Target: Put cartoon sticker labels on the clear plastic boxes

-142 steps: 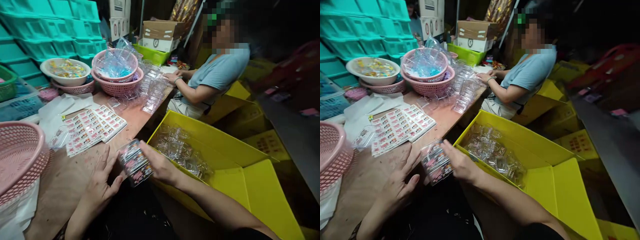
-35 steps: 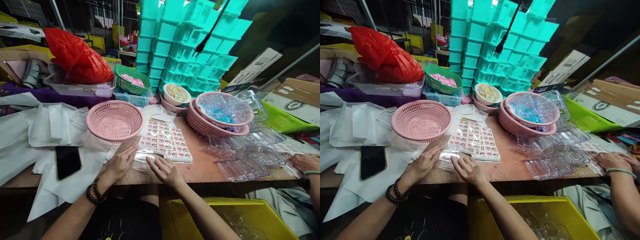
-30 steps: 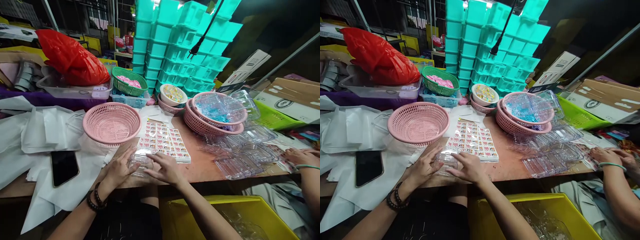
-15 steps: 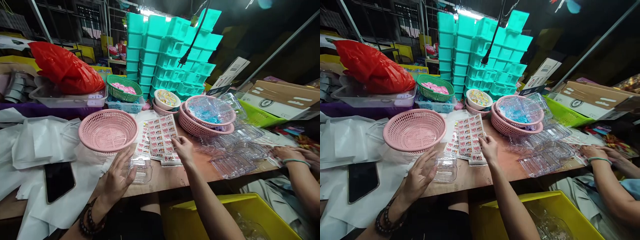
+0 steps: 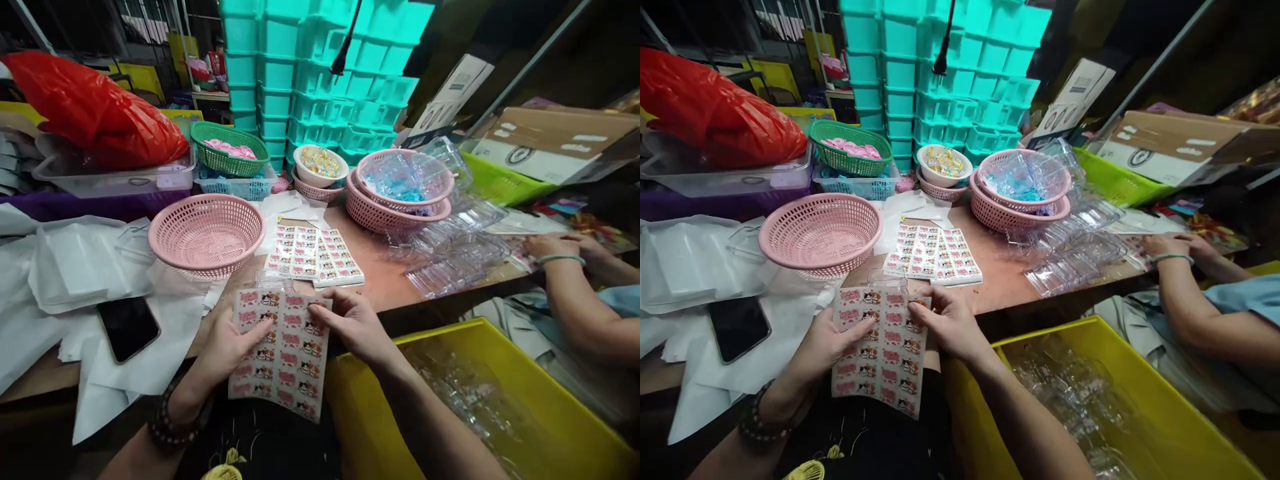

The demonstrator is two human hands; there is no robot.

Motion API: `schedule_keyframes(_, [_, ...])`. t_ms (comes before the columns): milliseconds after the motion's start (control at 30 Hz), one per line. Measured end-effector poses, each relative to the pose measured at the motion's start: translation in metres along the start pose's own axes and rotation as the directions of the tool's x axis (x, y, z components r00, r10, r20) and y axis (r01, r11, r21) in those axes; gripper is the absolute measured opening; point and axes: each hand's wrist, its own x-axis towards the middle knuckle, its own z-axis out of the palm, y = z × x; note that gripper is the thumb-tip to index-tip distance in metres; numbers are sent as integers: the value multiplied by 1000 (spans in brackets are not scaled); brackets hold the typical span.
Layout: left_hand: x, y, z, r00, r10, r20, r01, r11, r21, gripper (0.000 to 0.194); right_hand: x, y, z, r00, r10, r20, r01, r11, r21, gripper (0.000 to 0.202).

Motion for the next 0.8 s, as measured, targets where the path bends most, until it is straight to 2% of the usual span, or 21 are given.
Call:
schedule_keyframes(33, [-6,-2,-5,979,140,-149,-118,982,148,58,1,4,8,1000,9,24,-10,1000,23,36])
schedule_keyframes(67, [-12,-3,-10,917,309,-250,-225,922,316,64,-1,8,17,999,15,40,-17,999,46,35])
schedule_keyframes(100, [-17,-2,-15,848,461,-262,-307,830,465,70,-3,13,26,998,17,53,-21,998,65,35])
schedule_keyframes(133, [-21,1,-18,808,557,-189,-373,733,568,71,-7,18,35,997,14,71,-19,997,76,34])
schedule_keyframes(167, [-24,5,-21,809,584,-63,-430,662,614,65,-11,22,41,995,7,96,-14,997,75,34])
schedule_keyframes(200, [-26,9,-22,835,545,77,-472,637,610,52,-15,25,46,993,-3,120,-6,998,67,33])
schedule_keyframes(267, [-25,15,-23,885,371,281,-466,698,545,21,-23,28,49,989,-12,145,7,999,39,33])
schedule_keyframes(300, [-24,17,-23,900,286,328,-425,740,521,14,-25,29,47,989,-9,148,5,1000,27,34])
schedule_keyframes(333, [-22,17,-23,911,222,347,-381,775,505,15,-27,28,45,990,-5,142,2,1000,21,35])
schedule_keyframes(433, [-16,15,-22,913,128,387,-310,835,455,14,-30,26,37,991,12,131,-12,1000,4,37])
schedule_keyframes(533, [-12,14,-22,887,140,440,-326,865,382,11,-29,26,33,985,67,160,-72,997,26,40])
schedule_keyframes(667, [-8,13,-20,827,278,489,-450,849,277,10,-23,35,31,937,192,290,-249,953,173,42])
schedule_keyframes(733, [-6,12,-19,800,336,497,-498,834,237,12,-20,40,32,917,218,335,-296,934,201,43])
schedule_keyframes(800, [-5,12,-18,807,341,482,-492,839,233,14,-19,43,33,926,209,314,-279,939,199,41])
